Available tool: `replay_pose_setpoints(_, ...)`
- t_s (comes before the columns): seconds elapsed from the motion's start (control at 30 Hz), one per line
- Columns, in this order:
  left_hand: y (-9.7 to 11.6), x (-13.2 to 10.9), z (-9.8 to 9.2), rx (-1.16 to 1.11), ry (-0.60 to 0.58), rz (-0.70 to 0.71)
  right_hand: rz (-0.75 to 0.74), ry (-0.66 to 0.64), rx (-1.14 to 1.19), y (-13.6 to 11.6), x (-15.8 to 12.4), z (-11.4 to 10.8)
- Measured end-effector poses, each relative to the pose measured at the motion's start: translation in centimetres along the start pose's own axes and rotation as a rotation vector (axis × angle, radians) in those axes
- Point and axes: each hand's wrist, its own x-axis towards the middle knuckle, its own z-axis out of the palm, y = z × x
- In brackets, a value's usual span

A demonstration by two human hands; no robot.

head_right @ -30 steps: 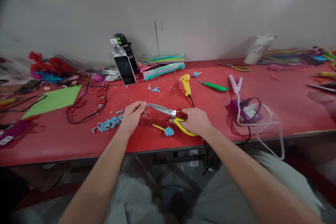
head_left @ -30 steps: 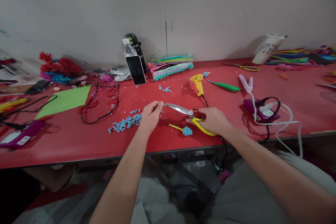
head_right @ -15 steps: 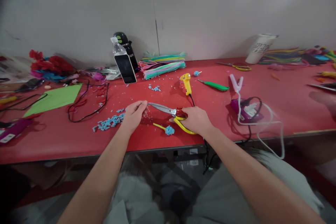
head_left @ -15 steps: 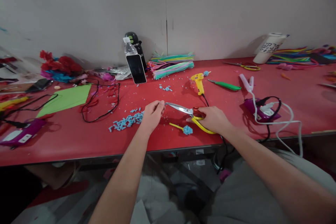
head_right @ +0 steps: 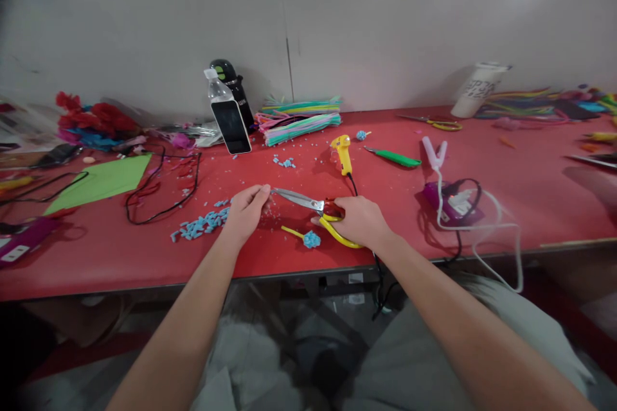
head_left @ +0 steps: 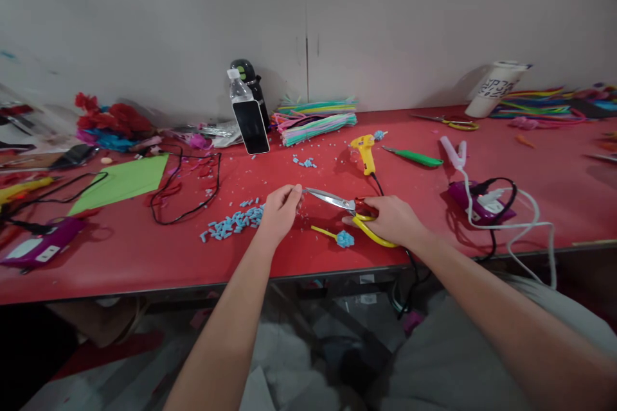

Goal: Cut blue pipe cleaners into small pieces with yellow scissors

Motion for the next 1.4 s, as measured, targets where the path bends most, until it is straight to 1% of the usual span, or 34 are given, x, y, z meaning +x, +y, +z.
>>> replay_pose_setpoints(0.4,0.04,-0.03,0.03,-0.047,-0.015,-0.007,0.004,-0.009,-0.016,0.05,0.07,0.15)
replay_pose_setpoints(0.6,0.00,-0.06,0.02,-0.050,-0.023,-0.010,0.006,-0.024,-0.010,-0.15,0.11,-0.16)
replay_pose_setpoints(0.77,-0.13,0.01,0.03,-0.059,-0.024,-0.008,0.034,-0.029,-0.027,-0.17,0.21,-0.16)
replay_pose_setpoints(1.07,0.35,-0.15,0.10,0.001,0.003,-0.011,-0.008,-0.002,-0.006,0.19,-0.08,0.18)
replay_pose_setpoints(1.4,0.21,-0.12,0.14,0.006,-0.004,-0.016,0.005,-0.013,-0.006,-0.08,-0.01,0.03)
